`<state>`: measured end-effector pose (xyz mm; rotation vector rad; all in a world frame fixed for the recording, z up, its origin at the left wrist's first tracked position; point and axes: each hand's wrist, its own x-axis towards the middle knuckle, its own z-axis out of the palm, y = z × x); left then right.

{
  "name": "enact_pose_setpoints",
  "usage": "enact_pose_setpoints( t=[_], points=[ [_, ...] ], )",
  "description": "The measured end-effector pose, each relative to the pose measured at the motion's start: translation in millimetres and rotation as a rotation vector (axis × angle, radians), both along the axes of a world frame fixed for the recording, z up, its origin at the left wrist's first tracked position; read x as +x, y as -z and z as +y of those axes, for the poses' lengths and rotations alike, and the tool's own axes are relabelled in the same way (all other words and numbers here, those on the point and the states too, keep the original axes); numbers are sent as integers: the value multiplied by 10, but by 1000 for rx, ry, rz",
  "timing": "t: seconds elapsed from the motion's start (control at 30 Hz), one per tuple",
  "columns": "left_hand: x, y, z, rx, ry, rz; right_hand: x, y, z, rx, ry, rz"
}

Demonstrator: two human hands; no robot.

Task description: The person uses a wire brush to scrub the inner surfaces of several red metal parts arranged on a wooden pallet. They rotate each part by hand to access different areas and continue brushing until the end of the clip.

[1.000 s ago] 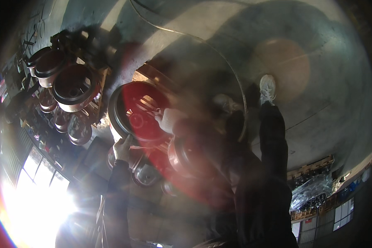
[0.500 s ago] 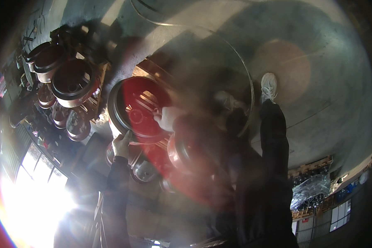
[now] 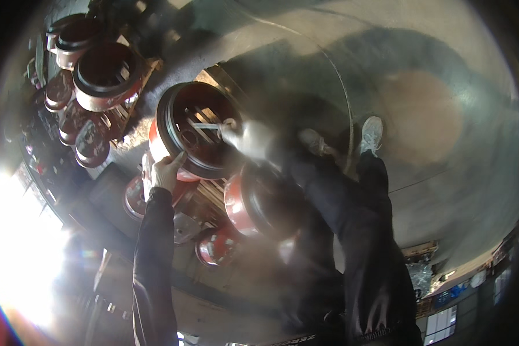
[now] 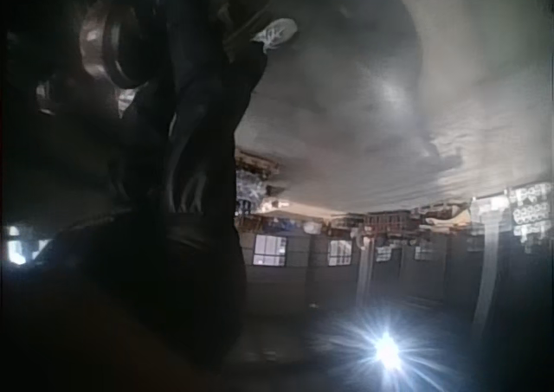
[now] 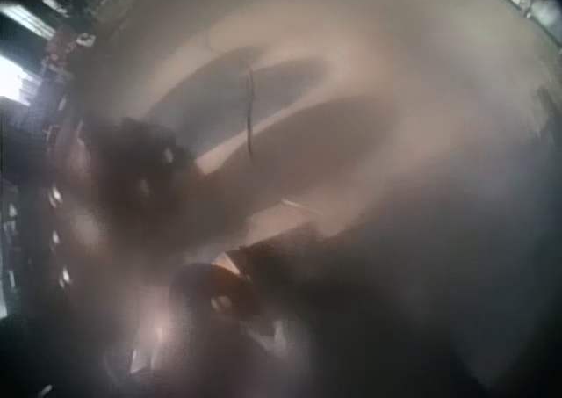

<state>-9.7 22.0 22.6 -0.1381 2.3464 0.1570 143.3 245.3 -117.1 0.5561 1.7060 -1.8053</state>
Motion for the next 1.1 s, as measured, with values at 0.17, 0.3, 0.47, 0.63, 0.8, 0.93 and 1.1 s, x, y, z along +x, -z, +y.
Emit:
enact_pose_setpoints(
  t=[0.17,0.3,0.47,0.63,0.8,0.93,1.1],
  points=[
    [0,-19,22,108,-107,5,-401,41,146,302,-91,17],
    [-63,1,-21,160,-32,-9,-120,-59,238,111,-538,-27],
    [-36,-2,-126,289,-149,-19,0,-180,191,103,202,-453],
    [41,29,-140,440,-255,13,227,-390,538,396,-300,-297],
    [256,122,-431,298,-159,217,460,-615,729,262,-347,-126],
    [1286,255,-734,331,-140,644,642,-698,798,356,-283,-188],
    [3222,310,-967,91,-5,582,1382,-700,1008,-148,233,-191]
  ],
)
